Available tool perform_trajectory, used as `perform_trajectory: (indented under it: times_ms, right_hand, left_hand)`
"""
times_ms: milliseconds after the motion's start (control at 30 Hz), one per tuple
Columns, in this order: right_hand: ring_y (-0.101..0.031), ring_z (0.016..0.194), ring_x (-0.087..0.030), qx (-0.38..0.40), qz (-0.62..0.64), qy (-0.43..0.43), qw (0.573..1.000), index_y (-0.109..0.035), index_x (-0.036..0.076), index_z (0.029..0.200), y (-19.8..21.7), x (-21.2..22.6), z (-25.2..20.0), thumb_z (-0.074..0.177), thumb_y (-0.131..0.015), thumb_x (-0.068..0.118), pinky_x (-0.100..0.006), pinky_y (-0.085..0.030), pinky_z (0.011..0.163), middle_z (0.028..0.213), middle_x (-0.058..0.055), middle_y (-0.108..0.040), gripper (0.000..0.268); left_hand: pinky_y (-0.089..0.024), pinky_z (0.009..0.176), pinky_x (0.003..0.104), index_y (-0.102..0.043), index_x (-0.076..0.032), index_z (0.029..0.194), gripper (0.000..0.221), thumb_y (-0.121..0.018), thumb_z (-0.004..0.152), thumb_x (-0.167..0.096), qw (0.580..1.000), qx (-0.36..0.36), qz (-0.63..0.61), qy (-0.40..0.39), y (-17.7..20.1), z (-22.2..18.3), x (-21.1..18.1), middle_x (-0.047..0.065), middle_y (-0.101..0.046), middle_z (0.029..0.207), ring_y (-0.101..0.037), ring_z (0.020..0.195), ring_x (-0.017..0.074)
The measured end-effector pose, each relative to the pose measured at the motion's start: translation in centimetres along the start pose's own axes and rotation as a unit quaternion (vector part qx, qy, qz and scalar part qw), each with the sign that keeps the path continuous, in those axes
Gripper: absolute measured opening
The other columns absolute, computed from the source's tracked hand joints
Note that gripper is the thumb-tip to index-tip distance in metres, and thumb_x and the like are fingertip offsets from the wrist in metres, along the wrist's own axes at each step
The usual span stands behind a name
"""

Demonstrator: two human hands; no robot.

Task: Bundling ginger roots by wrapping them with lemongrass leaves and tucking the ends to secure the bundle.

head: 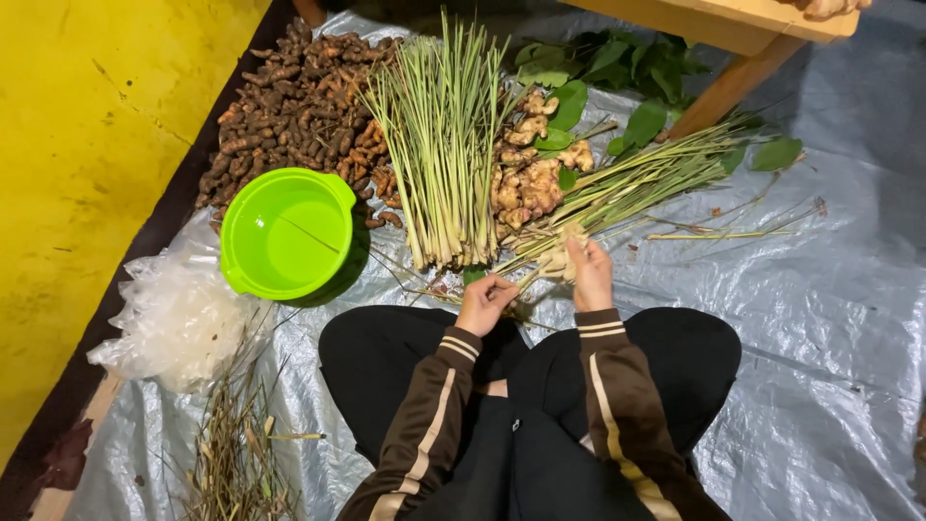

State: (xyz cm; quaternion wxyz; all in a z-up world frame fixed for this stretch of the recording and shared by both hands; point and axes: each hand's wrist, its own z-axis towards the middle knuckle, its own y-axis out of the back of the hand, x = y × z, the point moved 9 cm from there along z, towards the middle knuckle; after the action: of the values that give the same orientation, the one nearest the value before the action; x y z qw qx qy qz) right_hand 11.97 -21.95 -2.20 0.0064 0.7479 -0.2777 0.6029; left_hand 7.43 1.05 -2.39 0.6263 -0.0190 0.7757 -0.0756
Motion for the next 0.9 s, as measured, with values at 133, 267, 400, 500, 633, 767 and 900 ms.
perform_trajectory:
  times_ms: [133,267,400,500,633,767,900]
  right_hand:
    - [-0.074,0.091,-0.025,0.008,0.015,0.006,1.000,-0.064,-0.002,0.118,0.8,0.3,1.2,0.102,-0.068,0.017,-0.040,-0.063,0.077,0.101,-0.021,-0.073,0.026]
    - [-0.074,0.095,-0.029,0.033,0.035,-0.004,0.999,-0.063,-0.002,0.120,0.0,-0.8,0.5,0.102,-0.068,0.018,-0.043,-0.062,0.080,0.105,-0.022,-0.073,0.027]
    - [-0.074,0.095,-0.028,0.074,0.031,-0.051,0.995,-0.064,0.001,0.124,-2.3,-3.1,-2.0,0.099,-0.069,0.017,-0.044,-0.062,0.082,0.107,-0.022,-0.073,0.030]
    - [-0.075,0.080,-0.025,0.099,-0.013,-0.088,0.991,-0.067,-0.002,0.114,-2.5,-5.7,-2.6,0.096,-0.075,0.019,-0.038,-0.063,0.069,0.094,-0.020,-0.075,0.029]
    - [-0.075,0.069,-0.023,0.109,-0.079,-0.127,0.983,-0.070,-0.002,0.108,-0.5,-7.3,-3.2,0.091,-0.080,0.020,-0.035,-0.063,0.060,0.084,-0.020,-0.075,0.030]
    - [-0.074,0.064,-0.022,0.098,-0.091,-0.136,0.982,-0.070,-0.005,0.104,2.7,-8.0,-1.9,0.088,-0.082,0.018,-0.035,-0.062,0.055,0.079,-0.021,-0.073,0.031]
    - [-0.074,0.078,-0.026,0.119,-0.084,-0.112,0.983,-0.065,-0.005,0.122,1.8,-4.9,-2.1,0.088,-0.081,0.011,-0.039,-0.063,0.067,0.093,-0.020,-0.072,0.041]
  left_hand:
    - [-0.062,0.064,0.026,-0.074,-0.002,0.098,0.011,-0.080,0.089,-0.005,0.995,-0.003,-0.097,0.037,0.2,0.3,2.3,0.016,-0.075,0.080,-0.073,0.069,0.0151]
    - [-0.064,0.065,0.024,-0.068,-0.001,0.105,0.018,-0.078,0.091,-0.007,0.984,-0.017,-0.165,0.065,0.4,0.2,2.4,0.015,-0.076,0.083,-0.075,0.071,0.0170]
    - [-0.064,0.065,0.023,-0.064,-0.003,0.106,0.017,-0.075,0.094,-0.010,0.981,-0.029,-0.177,0.079,0.5,0.3,3.7,0.013,-0.076,0.084,-0.075,0.073,0.0154]
    - [-0.065,0.070,0.026,-0.065,0.001,0.116,0.029,-0.077,0.092,-0.009,0.986,-0.028,-0.150,0.063,0.9,0.8,4.8,0.014,-0.076,0.092,-0.076,0.077,0.0177]
    - [-0.065,0.070,0.026,-0.073,-0.003,0.113,0.024,-0.078,0.090,-0.006,0.999,-0.029,-0.028,0.031,3.4,0.8,4.3,0.015,-0.077,0.091,-0.075,0.078,0.0174]
    - [-0.060,0.069,0.027,-0.080,-0.012,0.102,0.015,-0.082,0.087,-0.013,0.989,-0.055,0.134,0.016,6.5,1.4,4.1,0.006,-0.077,0.081,-0.072,0.075,0.0114]
    - [-0.058,0.072,0.028,-0.080,-0.009,0.098,0.016,-0.082,0.083,-0.005,0.990,-0.048,0.134,0.003,7.1,2.2,3.6,0.008,-0.077,0.083,-0.069,0.078,0.0099]
